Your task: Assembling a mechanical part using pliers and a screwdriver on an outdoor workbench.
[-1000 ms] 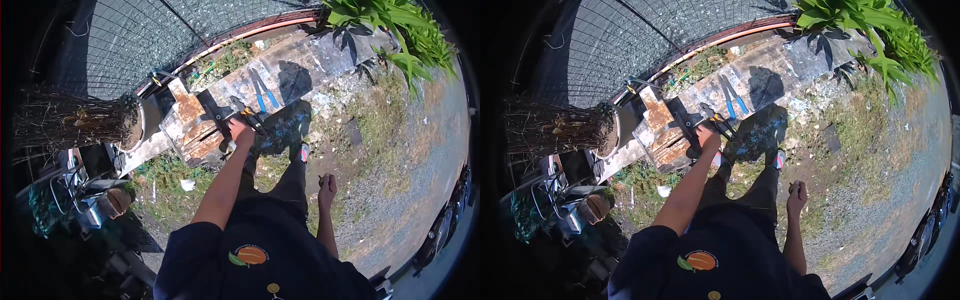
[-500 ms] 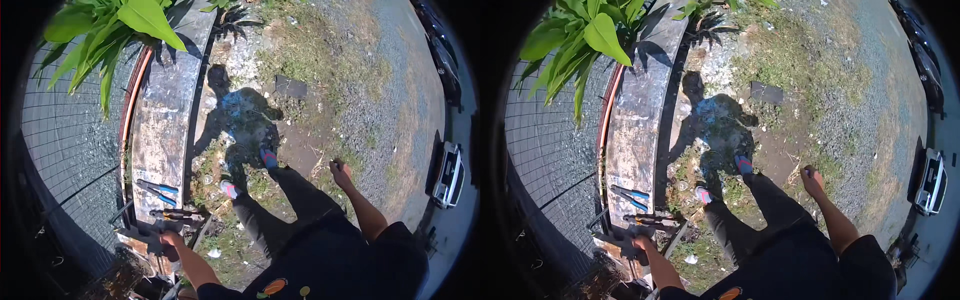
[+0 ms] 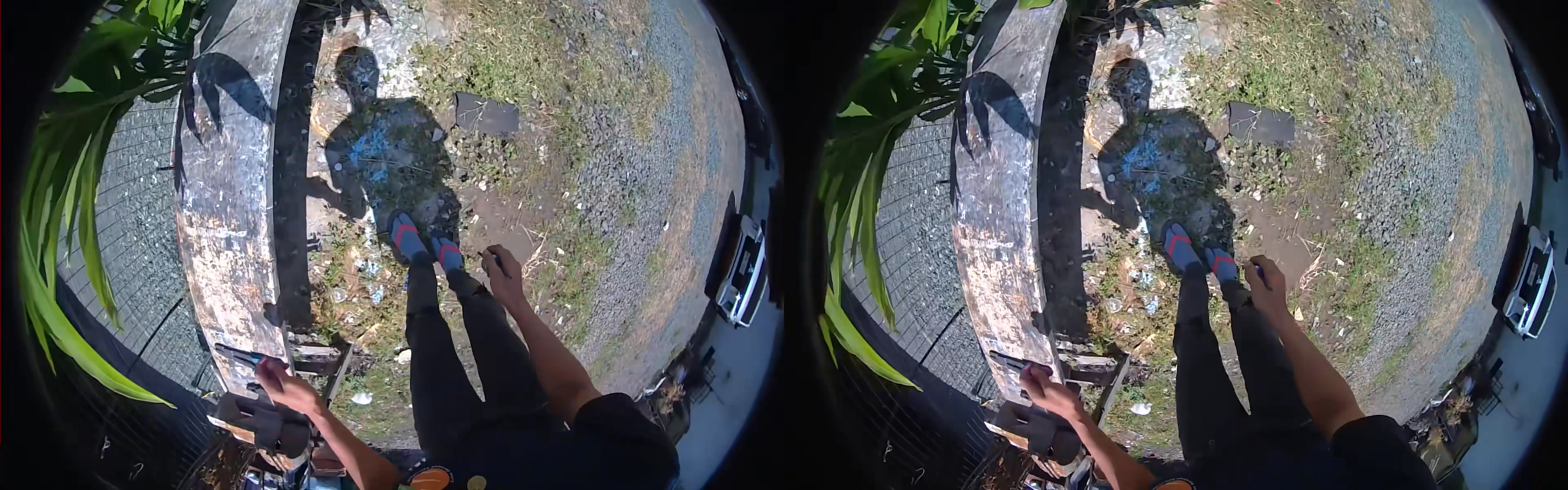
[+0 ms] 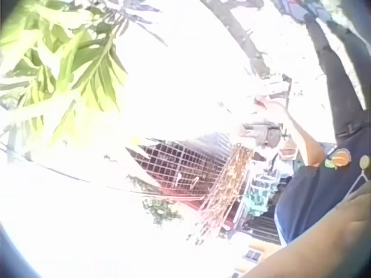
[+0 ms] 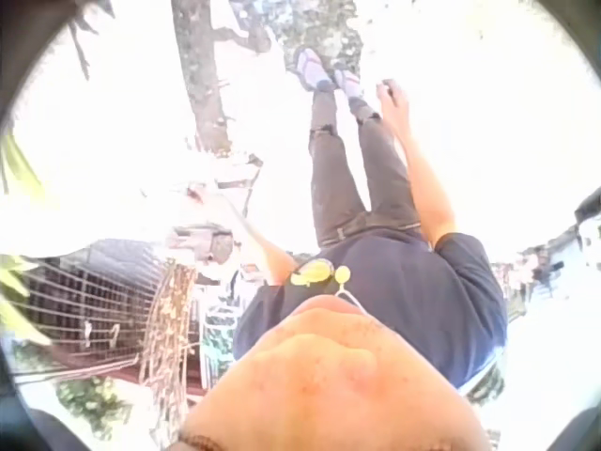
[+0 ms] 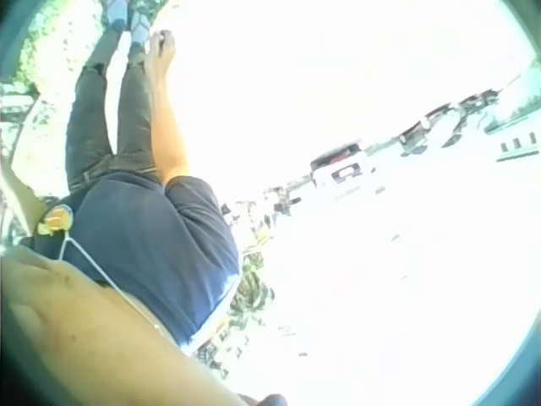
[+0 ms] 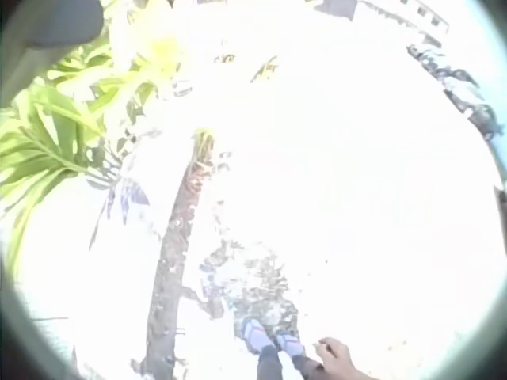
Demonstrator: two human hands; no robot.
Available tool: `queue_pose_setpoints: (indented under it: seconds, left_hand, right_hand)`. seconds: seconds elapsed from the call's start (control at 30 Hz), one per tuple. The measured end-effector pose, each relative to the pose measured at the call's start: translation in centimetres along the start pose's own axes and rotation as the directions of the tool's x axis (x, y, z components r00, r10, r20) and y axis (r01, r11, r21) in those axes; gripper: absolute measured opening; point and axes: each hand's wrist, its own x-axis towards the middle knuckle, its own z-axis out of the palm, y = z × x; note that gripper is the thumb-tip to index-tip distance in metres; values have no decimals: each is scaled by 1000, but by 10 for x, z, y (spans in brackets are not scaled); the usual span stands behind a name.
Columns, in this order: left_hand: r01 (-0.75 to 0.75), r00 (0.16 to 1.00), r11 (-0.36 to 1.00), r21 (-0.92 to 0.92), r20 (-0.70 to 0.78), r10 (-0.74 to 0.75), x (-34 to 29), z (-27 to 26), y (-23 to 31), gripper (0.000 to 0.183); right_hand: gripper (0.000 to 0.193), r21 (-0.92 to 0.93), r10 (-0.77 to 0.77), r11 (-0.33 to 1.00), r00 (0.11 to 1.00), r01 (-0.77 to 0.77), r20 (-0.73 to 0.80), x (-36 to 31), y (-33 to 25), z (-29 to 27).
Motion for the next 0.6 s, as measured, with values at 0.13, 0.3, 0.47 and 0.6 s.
queue_pose_setpoints:
  seconds: [0.13, 0.3, 0.47, 0.6]
  left_hand:
    - [235, 820, 882, -408, 570, 45, -74, 263, 24, 15]
    - [-344, 597, 936, -82, 750, 285, -65, 548, -118, 20]
    - [-571, 512, 821, -18, 773, 374, -66, 661, -146, 21]
    - [-722, 439, 691, -16, 762, 476, -68, 684, -162, 26]
  right_hand:
    - [15, -100, -272, 960, 957, 263, -98, 36, 51, 60]
    - [16, -53, -86, 991, 894, 121, 439, 66, 96, 90]
    - [14, -531, 16, 765, 814, 363, 580, 84, 95, 81]
    - [14, -474, -35, 813, 842, 338, 539, 96, 88, 81]
